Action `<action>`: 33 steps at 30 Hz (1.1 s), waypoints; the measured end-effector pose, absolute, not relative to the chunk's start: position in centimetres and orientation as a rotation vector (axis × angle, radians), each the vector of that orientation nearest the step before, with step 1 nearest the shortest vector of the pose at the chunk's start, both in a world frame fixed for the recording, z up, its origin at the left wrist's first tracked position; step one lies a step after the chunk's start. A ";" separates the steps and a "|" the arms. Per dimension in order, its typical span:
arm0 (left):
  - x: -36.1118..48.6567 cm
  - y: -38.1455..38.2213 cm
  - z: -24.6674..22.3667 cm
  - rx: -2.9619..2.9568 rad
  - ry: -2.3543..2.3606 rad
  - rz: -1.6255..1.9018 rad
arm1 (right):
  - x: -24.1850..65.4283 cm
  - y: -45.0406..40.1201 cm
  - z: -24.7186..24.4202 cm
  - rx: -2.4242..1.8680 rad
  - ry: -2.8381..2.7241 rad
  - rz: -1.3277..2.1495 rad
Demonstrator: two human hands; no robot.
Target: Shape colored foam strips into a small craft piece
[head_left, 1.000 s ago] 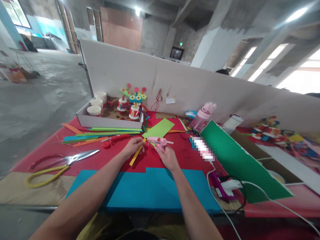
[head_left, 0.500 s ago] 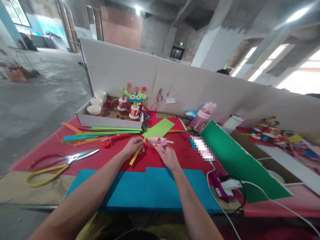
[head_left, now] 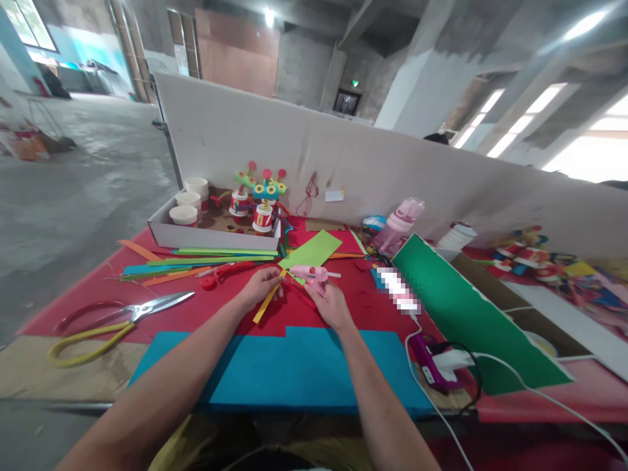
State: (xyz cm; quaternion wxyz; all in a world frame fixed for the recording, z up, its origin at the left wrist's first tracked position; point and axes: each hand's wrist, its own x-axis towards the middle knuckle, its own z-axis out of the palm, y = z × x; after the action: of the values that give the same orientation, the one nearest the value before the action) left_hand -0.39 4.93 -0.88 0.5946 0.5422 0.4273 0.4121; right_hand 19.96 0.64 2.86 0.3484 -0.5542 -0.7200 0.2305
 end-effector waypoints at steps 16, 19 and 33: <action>-0.3 4.6 -0.6 1.275 1.001 0.958 | 20.0 0.8 3.0 -1.406 -1.905 0.567; -0.3 4.6 -0.5 1.282 0.989 0.967 | 20.0 0.8 2.9 -1.427 -1.893 0.571; -0.3 4.7 -0.6 1.293 0.998 0.961 | 20.0 0.8 2.9 -1.429 -1.918 0.547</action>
State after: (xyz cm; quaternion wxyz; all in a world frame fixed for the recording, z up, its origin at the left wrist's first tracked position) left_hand -0.29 4.65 -0.60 0.5837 0.5540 0.4275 0.4119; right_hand 20.05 0.82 2.94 0.3372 -0.5481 -0.7361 0.2098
